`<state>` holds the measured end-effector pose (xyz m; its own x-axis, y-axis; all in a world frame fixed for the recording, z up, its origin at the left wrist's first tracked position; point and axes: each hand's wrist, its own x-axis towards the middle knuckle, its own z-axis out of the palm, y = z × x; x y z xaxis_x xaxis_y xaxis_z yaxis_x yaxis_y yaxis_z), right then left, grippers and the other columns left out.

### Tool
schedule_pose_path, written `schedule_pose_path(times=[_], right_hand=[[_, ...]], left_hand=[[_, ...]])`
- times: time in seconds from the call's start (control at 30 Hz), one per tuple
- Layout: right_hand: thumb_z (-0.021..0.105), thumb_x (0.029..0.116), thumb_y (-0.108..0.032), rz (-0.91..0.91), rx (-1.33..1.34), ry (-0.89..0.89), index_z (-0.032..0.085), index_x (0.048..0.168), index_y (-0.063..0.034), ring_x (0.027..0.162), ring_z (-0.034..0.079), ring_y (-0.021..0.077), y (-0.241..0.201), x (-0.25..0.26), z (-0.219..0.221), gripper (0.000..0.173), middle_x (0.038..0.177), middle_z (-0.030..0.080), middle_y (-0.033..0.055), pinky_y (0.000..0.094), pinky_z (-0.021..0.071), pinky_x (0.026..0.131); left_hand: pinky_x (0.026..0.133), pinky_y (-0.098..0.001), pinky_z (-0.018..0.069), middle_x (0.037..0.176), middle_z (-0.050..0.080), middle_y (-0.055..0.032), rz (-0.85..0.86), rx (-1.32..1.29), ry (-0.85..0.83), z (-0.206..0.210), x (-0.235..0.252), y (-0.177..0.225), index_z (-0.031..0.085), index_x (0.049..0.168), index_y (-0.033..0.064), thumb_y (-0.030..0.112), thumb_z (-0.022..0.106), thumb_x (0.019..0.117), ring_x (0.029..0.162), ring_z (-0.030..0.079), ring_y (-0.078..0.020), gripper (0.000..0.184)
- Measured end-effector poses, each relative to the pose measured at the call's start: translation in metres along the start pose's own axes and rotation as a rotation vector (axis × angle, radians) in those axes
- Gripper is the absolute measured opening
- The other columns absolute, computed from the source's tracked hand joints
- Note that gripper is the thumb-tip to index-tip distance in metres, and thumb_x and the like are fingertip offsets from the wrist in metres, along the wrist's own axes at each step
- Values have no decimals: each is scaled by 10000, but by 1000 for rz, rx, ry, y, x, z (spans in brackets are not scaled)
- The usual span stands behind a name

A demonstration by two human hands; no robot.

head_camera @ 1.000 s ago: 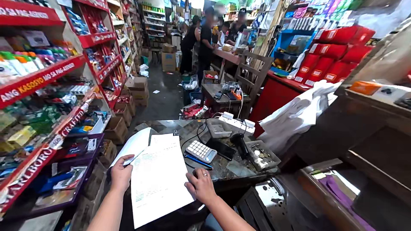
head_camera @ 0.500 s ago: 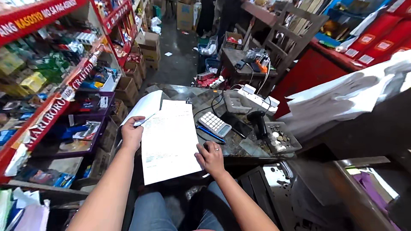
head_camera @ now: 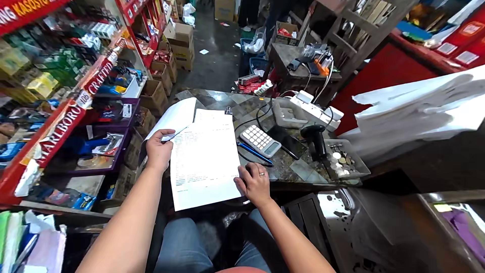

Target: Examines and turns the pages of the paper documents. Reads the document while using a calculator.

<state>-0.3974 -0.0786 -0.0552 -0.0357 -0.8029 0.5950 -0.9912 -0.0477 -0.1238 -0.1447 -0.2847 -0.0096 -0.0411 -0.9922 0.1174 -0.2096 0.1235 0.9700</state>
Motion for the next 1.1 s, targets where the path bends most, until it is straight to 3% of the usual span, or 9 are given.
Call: schedule_pose_path(times=[0.17, 0.7, 0.8, 0.83, 0.97, 1.0, 1.1], right_hand=[[357, 1056, -554, -11, -12, 15, 774, 1160, -209, 1133, 668, 379, 1, -2, 2, 551, 1168, 716, 173, 549, 504, 990], [303, 1064, -559, -73, -133, 177, 767, 1130, -251, 1111, 670, 295, 6, -13, 18, 561, 1159, 729, 117, 467, 456, 1008], [322, 1059, -554, -70, -128, 170, 770, 1125, -242, 1111, 675, 303, 6, -13, 18, 550, 1159, 731, 122, 479, 471, 995], [326, 1058, -554, -71, -125, 172, 771, 1122, -240, 1113, 673, 307, 6, -13, 18, 549, 1156, 732, 125, 479, 471, 993], [317, 1060, -556, -75, -133, 182, 772, 1109, -247, 1122, 668, 297, 6, -13, 19, 552, 1156, 730, 119, 468, 461, 1002], [317, 1060, -556, -77, -134, 183, 772, 1109, -248, 1127, 666, 296, 6, -13, 19, 551, 1158, 730, 117, 468, 459, 1005], [316, 1063, -551, -84, -135, 188, 769, 1116, -245, 1129, 665, 295, 6, -13, 19, 550, 1157, 727, 118, 469, 455, 1013]], left_hand=[[748, -352, 529, 1286, 640, -111, 3, 8, -3, 0, 0, -1, 648, 1207, 44, -203, 541, 842, 914, 631, -160, 454], [700, -314, 514, 1243, 645, -120, 8, 67, -10, 0, -4, 4, 646, 1217, 56, -193, 533, 851, 845, 614, -143, 457], [825, -411, 542, 1311, 632, -148, 13, 90, -34, -2, -5, 5, 633, 1247, 45, -185, 528, 859, 1025, 649, -221, 463], [821, -411, 543, 1309, 632, -147, 13, 89, -34, -2, -5, 5, 632, 1245, 48, -184, 529, 860, 1023, 650, -222, 462], [753, -337, 538, 1255, 647, -141, 31, 53, -17, 0, -3, 2, 638, 1216, 34, -186, 525, 845, 922, 643, -159, 446], [756, -284, 535, 1242, 654, -128, 51, 28, -2, 2, -1, -1, 646, 1195, 16, -182, 528, 832, 923, 640, -114, 430], [791, -252, 527, 1242, 656, -125, 66, -21, 12, 4, 3, -3, 648, 1177, -12, -191, 527, 821, 964, 635, -81, 416]])
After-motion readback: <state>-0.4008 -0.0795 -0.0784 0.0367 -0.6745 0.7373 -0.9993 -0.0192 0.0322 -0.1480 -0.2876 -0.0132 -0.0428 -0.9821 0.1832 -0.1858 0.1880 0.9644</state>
